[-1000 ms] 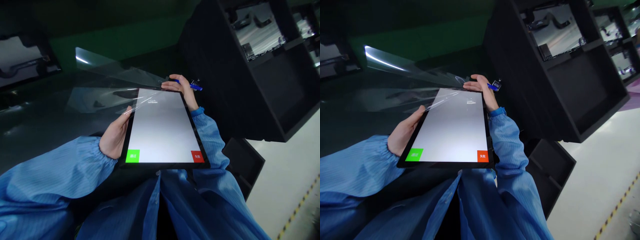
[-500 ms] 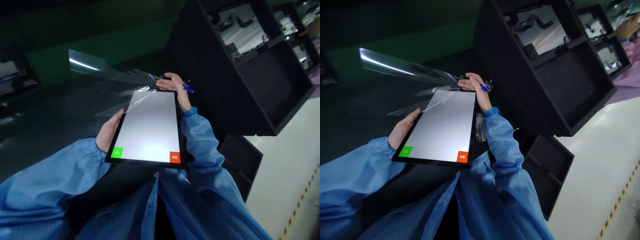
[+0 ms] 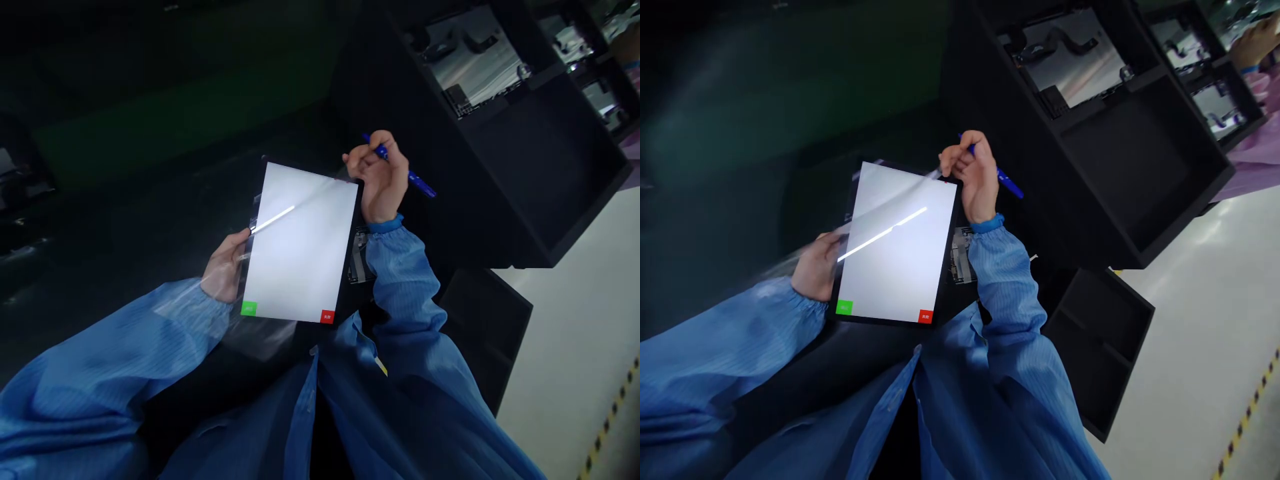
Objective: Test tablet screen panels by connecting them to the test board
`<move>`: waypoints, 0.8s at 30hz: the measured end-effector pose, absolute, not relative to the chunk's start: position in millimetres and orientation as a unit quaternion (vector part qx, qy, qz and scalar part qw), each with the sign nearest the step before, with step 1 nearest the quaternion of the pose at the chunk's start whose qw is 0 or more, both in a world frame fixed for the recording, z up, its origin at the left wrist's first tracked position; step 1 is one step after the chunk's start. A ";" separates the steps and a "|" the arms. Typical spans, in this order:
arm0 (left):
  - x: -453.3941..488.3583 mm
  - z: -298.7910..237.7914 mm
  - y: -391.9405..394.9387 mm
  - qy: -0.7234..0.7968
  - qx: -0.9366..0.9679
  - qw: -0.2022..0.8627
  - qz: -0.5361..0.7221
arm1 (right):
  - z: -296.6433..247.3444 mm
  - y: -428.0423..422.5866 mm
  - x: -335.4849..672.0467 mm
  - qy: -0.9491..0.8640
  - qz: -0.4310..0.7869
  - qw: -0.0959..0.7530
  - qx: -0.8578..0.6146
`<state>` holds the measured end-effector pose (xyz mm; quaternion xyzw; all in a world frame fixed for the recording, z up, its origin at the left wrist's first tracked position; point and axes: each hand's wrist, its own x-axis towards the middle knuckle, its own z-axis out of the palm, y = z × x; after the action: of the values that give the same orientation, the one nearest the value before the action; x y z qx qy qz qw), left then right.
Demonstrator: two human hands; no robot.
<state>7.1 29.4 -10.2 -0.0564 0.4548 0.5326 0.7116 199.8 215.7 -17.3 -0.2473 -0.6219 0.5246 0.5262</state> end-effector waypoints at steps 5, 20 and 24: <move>9.7 -2.1 35.0 0.533 -0.081 0.669 0.511 | 16.4 202.0 222.5 -0.688 0.289 0.593 -0.303; 9.7 -2.1 37.6 0.527 -0.042 0.680 0.508 | -4.7 104.8 205.4 -0.966 0.043 0.196 -0.164; 7.6 -0.5 38.1 0.530 -0.070 0.672 0.513 | 4.0 105.7 222.9 -0.913 0.083 0.338 -0.213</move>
<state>7.6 38.1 -0.5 -0.0700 0.5298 0.5126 0.6721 222.9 105.7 4.0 -0.2126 -0.9132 0.0828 0.3377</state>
